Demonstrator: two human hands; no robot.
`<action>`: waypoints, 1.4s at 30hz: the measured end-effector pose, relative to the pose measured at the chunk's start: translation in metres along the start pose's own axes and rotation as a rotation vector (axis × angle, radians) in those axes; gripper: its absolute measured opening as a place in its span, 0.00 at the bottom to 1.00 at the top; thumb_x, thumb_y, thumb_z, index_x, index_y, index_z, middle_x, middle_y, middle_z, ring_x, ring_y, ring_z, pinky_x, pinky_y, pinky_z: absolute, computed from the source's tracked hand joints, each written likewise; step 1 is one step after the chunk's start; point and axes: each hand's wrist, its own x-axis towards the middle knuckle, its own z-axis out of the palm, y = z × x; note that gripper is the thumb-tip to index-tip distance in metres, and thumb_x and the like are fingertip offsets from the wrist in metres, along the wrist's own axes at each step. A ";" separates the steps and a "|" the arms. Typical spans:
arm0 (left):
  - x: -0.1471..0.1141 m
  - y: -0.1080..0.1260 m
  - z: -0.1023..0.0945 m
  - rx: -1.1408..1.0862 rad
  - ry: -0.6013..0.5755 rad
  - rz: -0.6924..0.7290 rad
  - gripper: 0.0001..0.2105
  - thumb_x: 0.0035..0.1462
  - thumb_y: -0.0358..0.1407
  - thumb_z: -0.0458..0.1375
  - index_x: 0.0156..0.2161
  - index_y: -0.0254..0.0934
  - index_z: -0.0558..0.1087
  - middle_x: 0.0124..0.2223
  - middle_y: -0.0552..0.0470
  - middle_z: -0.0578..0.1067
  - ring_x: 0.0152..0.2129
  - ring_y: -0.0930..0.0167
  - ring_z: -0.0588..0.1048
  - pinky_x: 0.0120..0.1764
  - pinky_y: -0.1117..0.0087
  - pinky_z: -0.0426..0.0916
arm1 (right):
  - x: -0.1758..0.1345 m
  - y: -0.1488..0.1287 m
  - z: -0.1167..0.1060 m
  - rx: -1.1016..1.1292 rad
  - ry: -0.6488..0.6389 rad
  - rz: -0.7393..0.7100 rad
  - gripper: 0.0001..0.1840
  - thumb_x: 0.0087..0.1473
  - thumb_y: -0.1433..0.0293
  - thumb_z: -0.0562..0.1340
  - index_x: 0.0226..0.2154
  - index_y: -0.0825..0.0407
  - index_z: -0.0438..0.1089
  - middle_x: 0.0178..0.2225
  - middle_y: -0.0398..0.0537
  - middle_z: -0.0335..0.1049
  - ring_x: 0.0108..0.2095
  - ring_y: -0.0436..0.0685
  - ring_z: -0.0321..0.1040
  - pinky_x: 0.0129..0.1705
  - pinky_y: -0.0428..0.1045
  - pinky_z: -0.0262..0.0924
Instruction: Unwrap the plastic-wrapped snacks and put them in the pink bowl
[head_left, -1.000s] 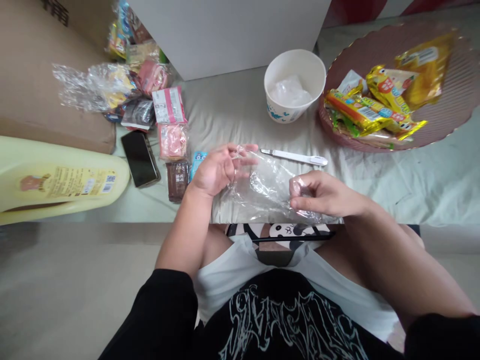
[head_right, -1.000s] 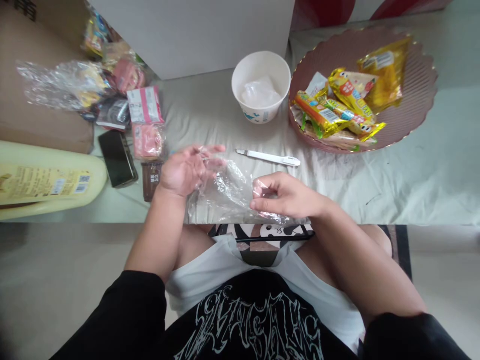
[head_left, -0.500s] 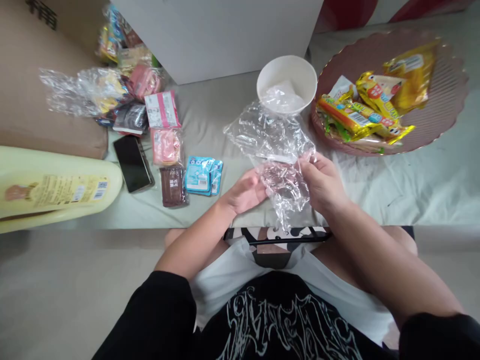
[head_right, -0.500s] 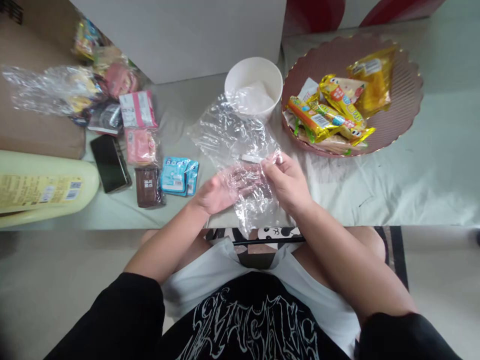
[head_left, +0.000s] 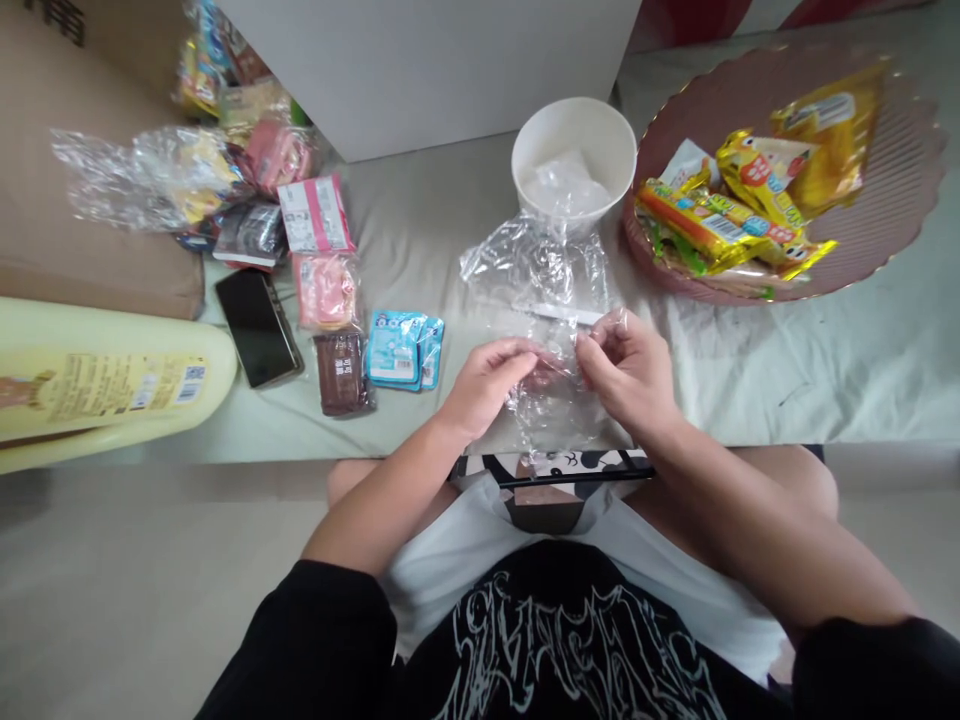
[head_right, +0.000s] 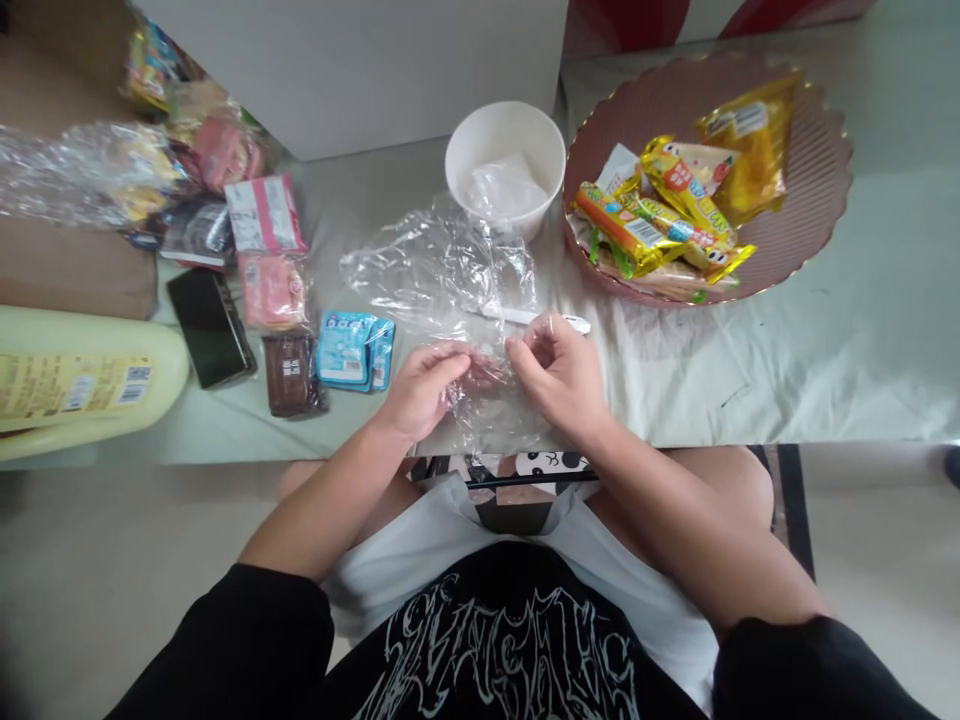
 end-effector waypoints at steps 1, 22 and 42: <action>0.000 0.001 0.000 0.001 0.023 -0.003 0.17 0.51 0.52 0.69 0.33 0.39 0.81 0.35 0.49 0.84 0.34 0.66 0.82 0.43 0.63 0.77 | -0.001 0.001 0.000 0.009 -0.014 0.004 0.14 0.57 0.65 0.65 0.27 0.47 0.59 0.17 0.34 0.61 0.19 0.47 0.57 0.22 0.46 0.50; -0.019 0.006 -0.034 0.566 0.091 0.663 0.16 0.49 0.56 0.69 0.34 0.47 0.84 0.66 0.49 0.65 0.61 0.56 0.67 0.59 0.54 0.72 | -0.020 -0.013 -0.029 -0.085 -0.127 -0.521 0.20 0.56 0.75 0.67 0.49 0.39 0.76 0.38 0.43 0.80 0.36 0.56 0.76 0.38 0.54 0.71; -0.018 -0.001 -0.030 1.365 0.102 1.348 0.08 0.55 0.46 0.59 0.37 0.57 0.80 0.54 0.61 0.80 0.76 0.68 0.34 0.76 0.53 0.37 | -0.008 -0.005 -0.018 -0.409 -0.174 -0.461 0.11 0.59 0.66 0.63 0.27 0.50 0.76 0.34 0.48 0.62 0.37 0.56 0.66 0.36 0.53 0.63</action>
